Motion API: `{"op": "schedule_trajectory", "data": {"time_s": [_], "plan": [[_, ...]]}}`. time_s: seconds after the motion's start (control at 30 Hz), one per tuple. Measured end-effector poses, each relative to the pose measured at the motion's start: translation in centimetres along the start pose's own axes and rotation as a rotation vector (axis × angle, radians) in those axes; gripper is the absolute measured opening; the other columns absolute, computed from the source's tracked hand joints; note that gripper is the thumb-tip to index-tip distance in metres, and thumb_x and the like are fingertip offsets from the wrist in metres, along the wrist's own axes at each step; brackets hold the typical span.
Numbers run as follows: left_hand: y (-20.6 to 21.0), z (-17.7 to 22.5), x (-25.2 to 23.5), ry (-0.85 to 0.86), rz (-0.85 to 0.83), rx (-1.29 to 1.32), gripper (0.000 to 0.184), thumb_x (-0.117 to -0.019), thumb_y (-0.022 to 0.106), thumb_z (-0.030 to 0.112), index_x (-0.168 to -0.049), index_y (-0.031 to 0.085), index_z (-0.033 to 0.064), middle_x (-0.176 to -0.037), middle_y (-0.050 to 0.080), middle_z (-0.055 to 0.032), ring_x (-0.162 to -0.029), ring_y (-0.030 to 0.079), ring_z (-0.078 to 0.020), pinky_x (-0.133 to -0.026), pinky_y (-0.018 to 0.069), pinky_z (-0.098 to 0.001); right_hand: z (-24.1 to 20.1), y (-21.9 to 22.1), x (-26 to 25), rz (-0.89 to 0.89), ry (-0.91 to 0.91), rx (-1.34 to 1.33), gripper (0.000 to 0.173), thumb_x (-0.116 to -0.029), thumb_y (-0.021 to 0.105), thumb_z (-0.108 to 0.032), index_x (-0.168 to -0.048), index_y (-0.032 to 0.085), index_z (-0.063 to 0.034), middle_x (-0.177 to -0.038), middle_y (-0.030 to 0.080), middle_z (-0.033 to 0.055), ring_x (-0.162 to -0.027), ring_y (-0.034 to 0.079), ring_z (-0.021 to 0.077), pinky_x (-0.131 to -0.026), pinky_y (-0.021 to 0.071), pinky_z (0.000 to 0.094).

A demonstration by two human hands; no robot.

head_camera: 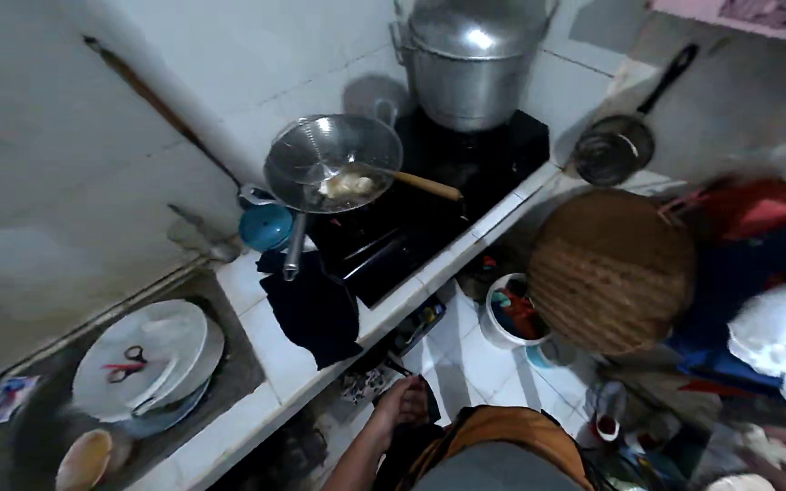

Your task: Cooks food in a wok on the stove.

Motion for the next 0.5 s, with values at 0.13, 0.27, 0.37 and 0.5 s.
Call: {"op": "schedule_trajectory", "data": {"time_s": [0.13,0.27,0.37,0.5], "plan": [[-6.2,0.1,-0.6,0.034,0.053,0.111,0.045,-0.1126,0.031,0.031,-0.14,0.052,0.0033,-0.108,0.068,-0.0126,-0.083,0.065,-0.0183,-0.076,0.0524,-0.0361,-24.6,10.1,-4.9,-0.189,-0.45,0.063,0.056,-0.0757,0.078,-0.009,-0.127,0.06,0.003,-0.129,0.055,0.029,-0.103,0.061,0.035,-0.084,0.0546,0.0497],[-12.4,-0.8,-0.6,0.08,0.125,0.156,0.048,-0.1129,0.027,0.032,-0.142,0.051,0.0036,-0.118,0.066,-0.017,-0.093,0.066,-0.0232,-0.081,0.0524,-0.0412,-44.1,19.2,-6.5,-0.398,-0.789,0.16,0.048,-0.0782,0.085,-0.005,-0.122,0.065,-0.0026,-0.131,0.056,0.0224,-0.109,0.061,0.035,-0.088,0.055,0.0532],[-16.0,-1.5,0.1,0.072,0.197,0.241,0.048,-0.113,0.027,0.032,-0.143,0.05,0.0026,-0.119,0.065,-0.018,-0.09,0.065,-0.0222,-0.078,0.0519,-0.039,-54.6,26.3,-9.3,-0.488,-0.943,0.212,0.054,-0.0731,0.089,-0.003,-0.122,0.067,-0.006,-0.131,0.055,0.0231,-0.106,0.062,0.0357,-0.086,0.0566,0.0512],[-19.2,-3.5,0.9,0.057,0.249,0.324,0.049,-0.113,0.025,0.031,-0.142,0.05,0.0017,-0.12,0.064,-0.0184,-0.091,0.064,-0.0217,-0.08,0.052,-0.0383,-62.5,36.4,-13.9,-0.579,-0.958,0.389,0.054,-0.0685,0.091,0.0,-0.118,0.07,-0.0034,-0.129,0.057,0.0292,-0.12,0.056,0.0457,-0.098,0.0482,0.0629]]}}
Point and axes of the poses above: each hand's wrist, its own x-axis away from the middle knuckle, its own y-axis out of the palm, z = x × y, the point moved 7 cm from there along -x, towards the middle knuckle
